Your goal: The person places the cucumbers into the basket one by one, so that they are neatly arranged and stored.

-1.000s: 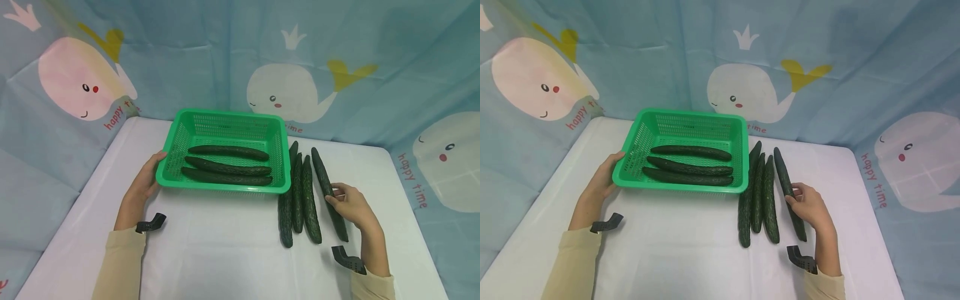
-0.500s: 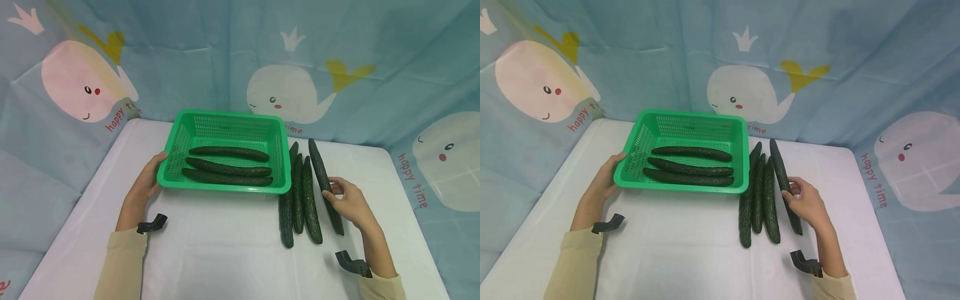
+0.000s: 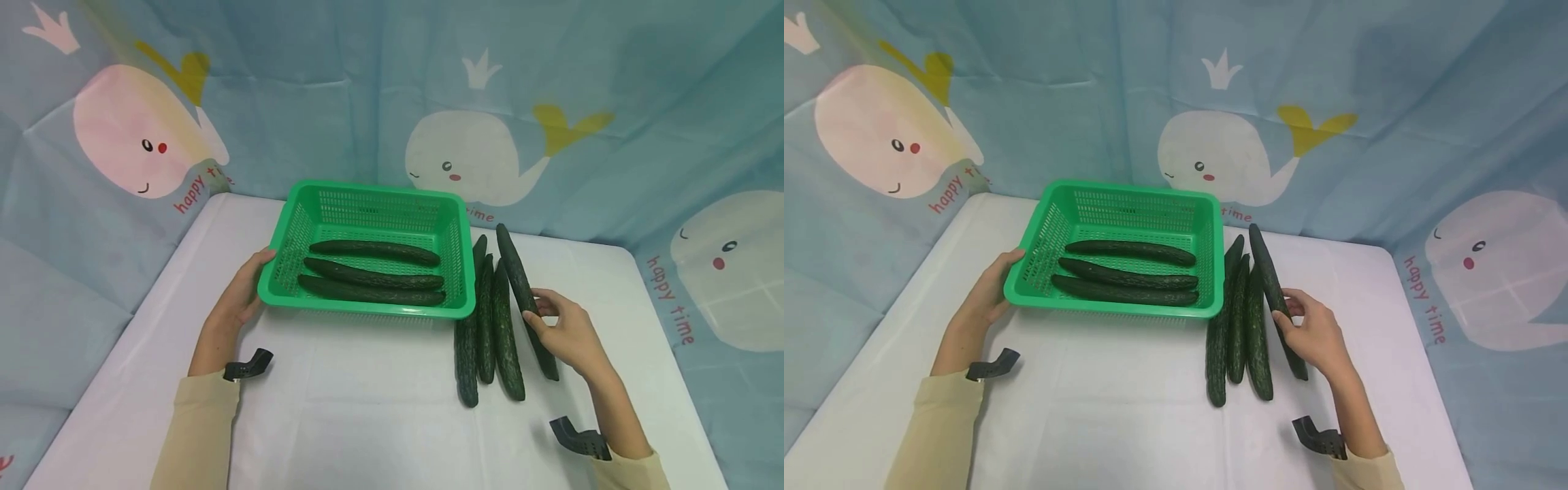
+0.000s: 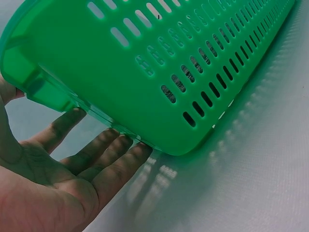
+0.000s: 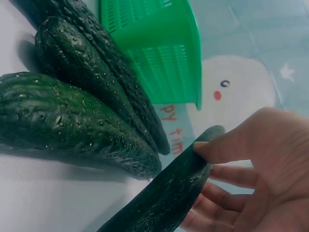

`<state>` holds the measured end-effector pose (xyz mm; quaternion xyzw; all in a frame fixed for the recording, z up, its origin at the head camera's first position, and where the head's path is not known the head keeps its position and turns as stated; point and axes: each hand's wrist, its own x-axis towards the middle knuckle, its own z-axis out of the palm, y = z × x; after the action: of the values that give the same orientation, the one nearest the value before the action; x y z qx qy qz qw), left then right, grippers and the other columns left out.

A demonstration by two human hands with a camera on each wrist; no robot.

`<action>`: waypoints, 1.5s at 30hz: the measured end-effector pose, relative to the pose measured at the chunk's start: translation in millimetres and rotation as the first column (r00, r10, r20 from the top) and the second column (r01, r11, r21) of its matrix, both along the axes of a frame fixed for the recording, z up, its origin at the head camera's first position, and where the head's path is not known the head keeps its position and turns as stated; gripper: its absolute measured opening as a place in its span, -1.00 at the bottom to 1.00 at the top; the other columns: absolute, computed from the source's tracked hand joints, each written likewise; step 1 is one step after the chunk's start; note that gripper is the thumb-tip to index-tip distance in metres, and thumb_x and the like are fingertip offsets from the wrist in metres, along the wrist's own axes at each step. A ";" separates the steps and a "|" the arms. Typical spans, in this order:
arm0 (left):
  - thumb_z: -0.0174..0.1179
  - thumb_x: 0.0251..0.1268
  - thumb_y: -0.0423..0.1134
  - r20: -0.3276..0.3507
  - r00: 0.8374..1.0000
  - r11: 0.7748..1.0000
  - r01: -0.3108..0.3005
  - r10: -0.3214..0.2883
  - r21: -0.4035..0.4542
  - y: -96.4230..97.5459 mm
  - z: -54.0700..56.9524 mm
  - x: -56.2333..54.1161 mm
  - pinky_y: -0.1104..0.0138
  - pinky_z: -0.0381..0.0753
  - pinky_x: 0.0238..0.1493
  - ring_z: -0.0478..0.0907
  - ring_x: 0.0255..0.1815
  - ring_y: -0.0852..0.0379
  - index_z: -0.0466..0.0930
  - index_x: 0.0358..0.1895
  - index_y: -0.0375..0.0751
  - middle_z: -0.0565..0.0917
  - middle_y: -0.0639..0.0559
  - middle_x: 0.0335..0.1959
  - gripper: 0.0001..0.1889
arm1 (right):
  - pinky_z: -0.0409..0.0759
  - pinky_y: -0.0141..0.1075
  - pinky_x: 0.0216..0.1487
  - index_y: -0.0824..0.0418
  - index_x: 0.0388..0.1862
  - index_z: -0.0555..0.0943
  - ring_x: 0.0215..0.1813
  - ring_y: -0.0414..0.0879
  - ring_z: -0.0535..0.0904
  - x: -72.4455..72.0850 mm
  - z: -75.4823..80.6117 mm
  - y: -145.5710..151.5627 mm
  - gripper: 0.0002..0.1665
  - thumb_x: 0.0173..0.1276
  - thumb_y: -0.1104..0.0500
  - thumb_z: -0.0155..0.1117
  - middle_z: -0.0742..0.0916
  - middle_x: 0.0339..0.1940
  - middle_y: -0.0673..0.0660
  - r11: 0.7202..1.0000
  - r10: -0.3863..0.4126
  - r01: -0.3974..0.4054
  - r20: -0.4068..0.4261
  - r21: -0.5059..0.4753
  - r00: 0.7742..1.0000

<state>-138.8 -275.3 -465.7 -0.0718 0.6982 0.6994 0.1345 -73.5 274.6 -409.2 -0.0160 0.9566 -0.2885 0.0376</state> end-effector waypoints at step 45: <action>-0.09 0.61 0.32 0.014 1.000 1.000 -0.006 0.006 -0.012 0.9 1.2 -0.1 0.36 0.38 0.61 0.11 0.75 0.02 -0.02 0.75 0.15 0.08 -0.01 0.78 -0.21 | 0.78 0.22 0.13 0.31 0.47 0.51 0.24 0.28 0.68 -27.2 33.1 -53.9 -0.41 0.53 0.25 0.37 0.71 0.27 0.38 0.971 0.204 -0.222 -0.174 -0.093 0.963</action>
<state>-138.8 -274.3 -464.6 -0.0796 0.7013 0.6951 0.1369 -100.7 220.7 -376.1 -0.1445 0.9315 -0.3336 -0.0111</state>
